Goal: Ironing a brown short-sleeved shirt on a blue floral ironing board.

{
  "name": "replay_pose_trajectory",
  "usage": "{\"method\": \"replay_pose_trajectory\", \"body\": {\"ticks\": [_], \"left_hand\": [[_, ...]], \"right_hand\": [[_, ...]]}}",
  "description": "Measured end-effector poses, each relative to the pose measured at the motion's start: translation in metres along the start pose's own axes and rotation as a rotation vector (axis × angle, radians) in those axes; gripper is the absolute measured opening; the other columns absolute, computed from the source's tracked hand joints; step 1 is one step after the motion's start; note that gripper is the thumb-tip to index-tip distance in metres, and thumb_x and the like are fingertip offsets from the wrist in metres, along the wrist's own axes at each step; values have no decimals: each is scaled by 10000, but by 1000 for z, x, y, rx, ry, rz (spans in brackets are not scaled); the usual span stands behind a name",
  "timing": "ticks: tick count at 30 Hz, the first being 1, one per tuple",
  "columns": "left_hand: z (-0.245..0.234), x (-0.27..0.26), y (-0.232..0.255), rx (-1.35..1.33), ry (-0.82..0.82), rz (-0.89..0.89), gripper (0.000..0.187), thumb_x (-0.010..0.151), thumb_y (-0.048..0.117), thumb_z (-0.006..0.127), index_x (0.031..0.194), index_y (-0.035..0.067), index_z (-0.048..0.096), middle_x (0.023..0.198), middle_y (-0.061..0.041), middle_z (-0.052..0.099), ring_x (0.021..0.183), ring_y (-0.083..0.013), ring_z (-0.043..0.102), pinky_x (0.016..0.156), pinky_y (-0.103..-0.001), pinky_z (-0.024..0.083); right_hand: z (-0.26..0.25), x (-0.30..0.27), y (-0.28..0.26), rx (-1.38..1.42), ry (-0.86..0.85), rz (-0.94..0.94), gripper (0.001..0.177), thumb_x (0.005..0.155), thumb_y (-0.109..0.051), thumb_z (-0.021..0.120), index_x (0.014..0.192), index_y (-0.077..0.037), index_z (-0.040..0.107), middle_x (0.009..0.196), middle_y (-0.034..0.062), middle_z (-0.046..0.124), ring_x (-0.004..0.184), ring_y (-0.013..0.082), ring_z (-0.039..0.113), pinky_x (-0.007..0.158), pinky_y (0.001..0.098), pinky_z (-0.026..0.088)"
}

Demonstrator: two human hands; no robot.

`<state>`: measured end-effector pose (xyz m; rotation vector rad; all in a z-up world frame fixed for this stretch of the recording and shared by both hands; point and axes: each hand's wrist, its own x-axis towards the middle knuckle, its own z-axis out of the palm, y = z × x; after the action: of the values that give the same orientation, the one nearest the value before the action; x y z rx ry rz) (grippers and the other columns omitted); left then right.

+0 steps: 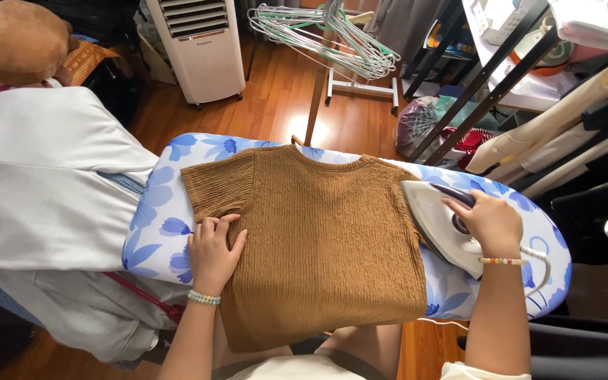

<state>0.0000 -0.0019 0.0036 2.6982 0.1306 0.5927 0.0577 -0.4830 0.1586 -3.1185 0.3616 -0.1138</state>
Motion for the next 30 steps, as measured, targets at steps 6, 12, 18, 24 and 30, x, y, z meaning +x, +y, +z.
{"method": "replay_pose_trajectory", "body": {"ticks": [6, 12, 18, 24, 30], "left_hand": [[-4, 1, 2, 44, -53, 15, 352, 911, 454, 639, 1227, 299, 648, 989, -43, 564, 947, -261, 570, 778, -427, 459], [-3, 2, 2, 45, -55, 18, 348, 914, 453, 632, 1222, 289, 641, 976, -36, 559, 947, -260, 565, 770, -433, 455], [2, 0, -1, 12, 0, 14, 282, 932, 463, 626, 1179, 328, 644, 950, 1, 542, 888, -228, 610, 768, -386, 464], [-7, 0, 5, -17, -18, 0, 283, 938, 434, 634, 1187, 302, 657, 958, -12, 554, 904, -248, 617, 773, -400, 463], [-1, 0, 0, -10, -29, -5, 289, 941, 435, 630, 1194, 296, 654, 961, -7, 547, 903, -235, 609, 765, -390, 461]], "right_hand": [[37, 28, 20, -146, -51, 343, 716, 998, -793, 429, 1186, -166, 720, 1060, 160, 764, 959, 386, 738, 697, 457, 596], [48, 38, 40, -88, 80, 382, 721, 978, -742, 590, 1105, -46, 726, 1030, 225, 760, 933, 425, 733, 712, 508, 577], [-30, -30, -70, 111, 126, 60, 582, 967, -592, 627, 1074, -28, 719, 888, 257, 752, 909, 481, 725, 799, 543, 563], [2, -57, -160, -40, -25, -345, 438, 870, -625, 617, 981, -202, 614, 800, 91, 745, 812, 332, 759, 733, 469, 595], [24, -38, -166, -41, -17, -331, 452, 909, -599, 602, 978, -152, 601, 805, 115, 740, 823, 346, 758, 719, 487, 598]]}}
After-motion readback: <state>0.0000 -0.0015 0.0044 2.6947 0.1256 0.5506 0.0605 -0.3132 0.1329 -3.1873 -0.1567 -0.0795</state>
